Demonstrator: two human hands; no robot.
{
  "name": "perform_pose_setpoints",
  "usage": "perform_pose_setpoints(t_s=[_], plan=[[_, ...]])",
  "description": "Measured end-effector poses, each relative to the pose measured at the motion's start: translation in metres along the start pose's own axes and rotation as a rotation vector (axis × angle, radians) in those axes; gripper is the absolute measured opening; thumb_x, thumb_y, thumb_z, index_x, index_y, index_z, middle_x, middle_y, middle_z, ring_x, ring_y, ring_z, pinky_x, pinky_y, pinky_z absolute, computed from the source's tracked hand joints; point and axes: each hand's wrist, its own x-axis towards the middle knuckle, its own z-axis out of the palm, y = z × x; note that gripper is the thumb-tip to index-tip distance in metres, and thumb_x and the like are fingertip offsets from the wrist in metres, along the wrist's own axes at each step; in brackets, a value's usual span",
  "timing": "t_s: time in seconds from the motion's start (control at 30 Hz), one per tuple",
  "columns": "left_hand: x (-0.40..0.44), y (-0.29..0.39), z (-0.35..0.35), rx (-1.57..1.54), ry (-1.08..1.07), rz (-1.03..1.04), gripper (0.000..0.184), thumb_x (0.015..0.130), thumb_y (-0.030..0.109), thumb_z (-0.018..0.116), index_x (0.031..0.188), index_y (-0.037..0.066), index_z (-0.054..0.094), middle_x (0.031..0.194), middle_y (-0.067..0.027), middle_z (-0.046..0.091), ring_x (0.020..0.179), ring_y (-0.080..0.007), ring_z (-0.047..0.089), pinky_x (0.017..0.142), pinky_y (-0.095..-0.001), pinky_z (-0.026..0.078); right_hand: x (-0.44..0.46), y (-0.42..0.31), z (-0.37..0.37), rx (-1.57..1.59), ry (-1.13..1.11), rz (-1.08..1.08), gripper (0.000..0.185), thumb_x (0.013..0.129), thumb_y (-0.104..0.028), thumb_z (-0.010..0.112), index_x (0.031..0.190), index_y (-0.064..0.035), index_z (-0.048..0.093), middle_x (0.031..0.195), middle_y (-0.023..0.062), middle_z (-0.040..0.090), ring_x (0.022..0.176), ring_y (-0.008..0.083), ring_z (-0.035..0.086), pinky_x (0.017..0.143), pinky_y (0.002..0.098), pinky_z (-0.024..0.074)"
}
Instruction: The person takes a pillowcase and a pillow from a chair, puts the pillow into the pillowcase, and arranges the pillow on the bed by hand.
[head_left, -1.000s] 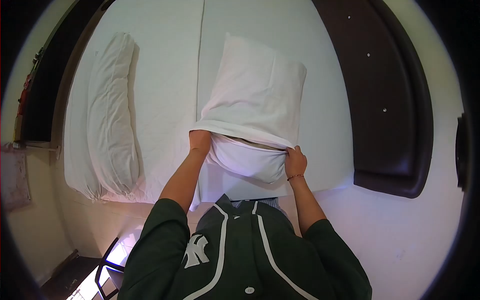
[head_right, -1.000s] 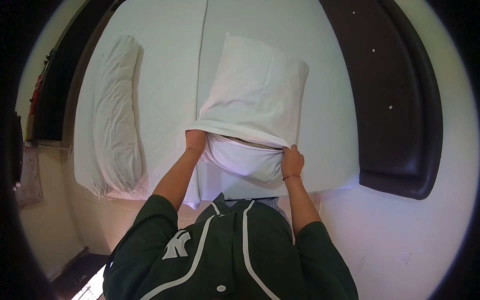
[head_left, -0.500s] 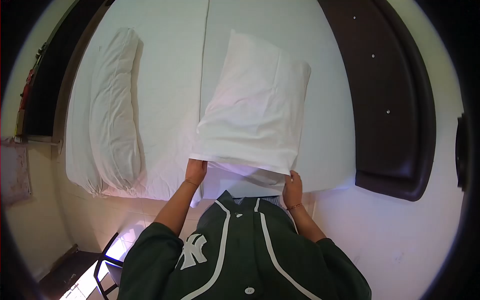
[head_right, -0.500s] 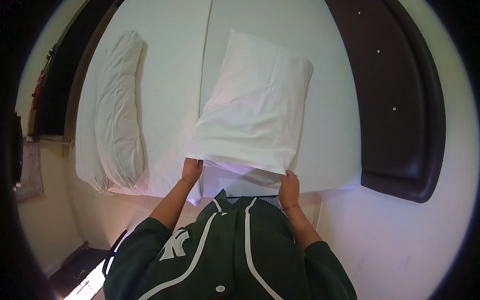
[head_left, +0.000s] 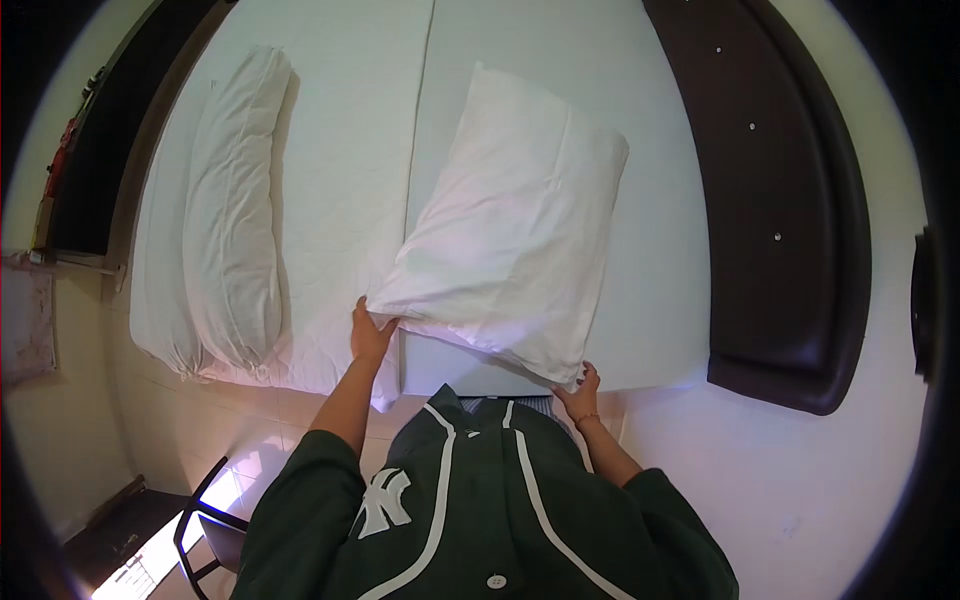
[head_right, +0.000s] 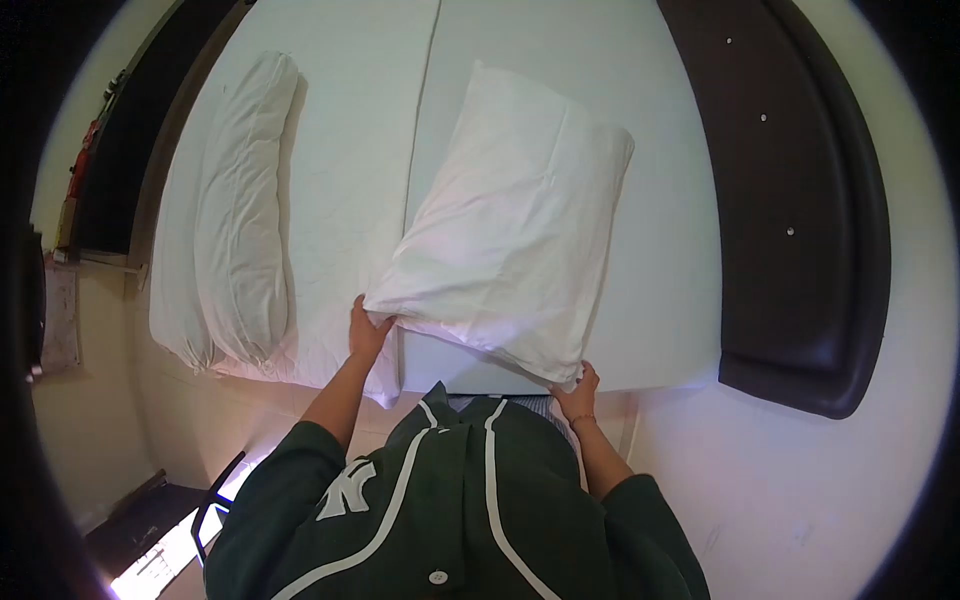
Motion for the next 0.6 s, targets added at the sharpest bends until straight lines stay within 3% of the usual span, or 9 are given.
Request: perform_pose_setpoints(t_s=[0.07, 0.1, 0.2, 0.23, 0.33, 0.43, 0.47, 0.53, 0.6], plan=[[0.009, 0.003, 0.017, -0.199, -0.07, 0.054, 0.068, 0.077, 0.024, 0.071, 0.135, 0.005, 0.042, 0.1, -0.0205, 0.064, 0.089, -0.0358, 0.063, 0.08, -0.0422, 0.049, 0.01, -0.018, 0.015, 0.087, 0.027, 0.164, 0.078, 0.064, -0.005, 0.074, 0.131, 0.004, 0.035, 0.127, 0.025, 0.044, 0.118, 0.0347, 0.046, 0.096, 0.0438, 0.0409], [0.013, 0.017, 0.01, -0.252, -0.199, -0.104, 0.057, 0.08, 0.014, 0.063, 0.135, 0.008, 0.046, 0.092, -0.0217, 0.066, 0.082, -0.0354, 0.065, 0.075, -0.0407, 0.05, 0.018, -0.009, 0.025, 0.19, 0.105, -0.087, 0.074, 0.07, -0.001, 0.067, 0.136, 0.0012, 0.033, 0.121, 0.0237, 0.052, 0.113, 0.0332, 0.053, 0.091, 0.0416, 0.0453], [0.028, 0.036, -0.012, -0.26, -0.176, -0.027, 0.043, 0.083, 0.007, 0.057, 0.126, 0.01, 0.056, 0.08, -0.0205, 0.067, 0.072, -0.0346, 0.065, 0.069, -0.0371, 0.052, 0.033, -0.066, -0.007, 0.375, -0.119, 0.384, 0.06, 0.076, 0.003, 0.056, 0.133, -0.0033, 0.04, 0.105, 0.0203, 0.063, 0.098, 0.033, 0.062, 0.083, 0.0385, 0.0495], [0.028, 0.039, -0.023, -0.313, -0.108, 0.006, 0.034, 0.085, 0.002, 0.052, 0.117, 0.006, 0.062, 0.077, -0.0185, 0.067, 0.067, -0.0288, 0.066, 0.066, -0.0334, 0.052, 0.037, -0.047, -0.002, 0.172, 0.093, -0.009, 0.052, 0.078, 0.011, 0.04, 0.126, -0.0059, 0.045, 0.086, 0.0168, 0.065, 0.065, 0.0217, 0.064, 0.055, 0.0307, 0.0519], [0.008, 0.022, -0.05, -0.496, -0.006, 0.015, 0.031, 0.092, 0.006, 0.049, 0.121, 0.002, 0.059, 0.072, -0.0124, 0.066, 0.067, -0.0174, 0.065, 0.063, -0.0284, 0.052, 0.022, -0.041, -0.049, 0.295, 0.097, 0.064, 0.046, 0.078, 0.009, 0.043, 0.122, -0.0026, 0.049, 0.091, 0.0181, 0.064, 0.072, 0.0254, 0.065, 0.063, 0.0334, 0.0526], [-0.03, -0.008, -0.032, -0.422, -0.115, -0.114, 0.028, 0.094, 0.008, 0.048, 0.118, -0.001, 0.06, 0.072, -0.0119, 0.066, 0.068, -0.0158, 0.064, 0.062, -0.0271, 0.052, 0.007, -0.01, -0.05, -0.162, 0.101, -0.059, 0.042, 0.08, -0.008, 0.056, 0.122, -0.0059, 0.052, 0.104, 0.0183, 0.062, 0.095, 0.0336, 0.059, 0.081, 0.043, 0.0458], [-0.038, -0.023, -0.012, -0.427, -0.048, -0.027, 0.026, 0.095, 0.015, 0.051, 0.111, -0.001, 0.064, 0.072, -0.0111, 0.065, 0.067, -0.0154, 0.064, 0.061, -0.028, 0.051, 0.007, -0.019, -0.05, -0.222, 0.13, -0.145, 0.043, 0.08, -0.012, 0.058, 0.123, -0.0075, 0.052, 0.11, 0.0174, 0.059, 0.102, 0.0324, 0.055, 0.085, 0.0443, 0.0422], [-0.04, 0.009, -0.017, -0.231, -0.047, 0.033, 0.027, 0.094, 0.022, 0.055, 0.096, -0.002, 0.067, 0.07, -0.0098, 0.065, 0.063, -0.015, 0.062, 0.057, -0.0286, 0.05, 0.005, -0.076, -0.038, -0.339, 0.179, -0.314, 0.046, 0.081, -0.021, 0.062, 0.124, -0.0107, 0.053, 0.121, 0.0156, 0.053, 0.116, 0.03, 0.047, 0.093, 0.0469, 0.0351], [-0.04, 0.03, -0.014, -0.289, -0.082, -0.103, 0.033, 0.092, 0.028, 0.057, 0.085, -0.002, 0.066, 0.066, -0.0109, 0.063, 0.059, -0.0176, 0.062, 0.056, -0.0304, 0.049, 0.01, -0.099, -0.009, -0.376, 0.0, -0.51, 0.052, 0.079, -0.026, 0.067, 0.128, -0.0162, 0.051, 0.13, 0.0132, 0.044, 0.125, 0.0285, 0.037, 0.098, 0.0482, 0.0267]])
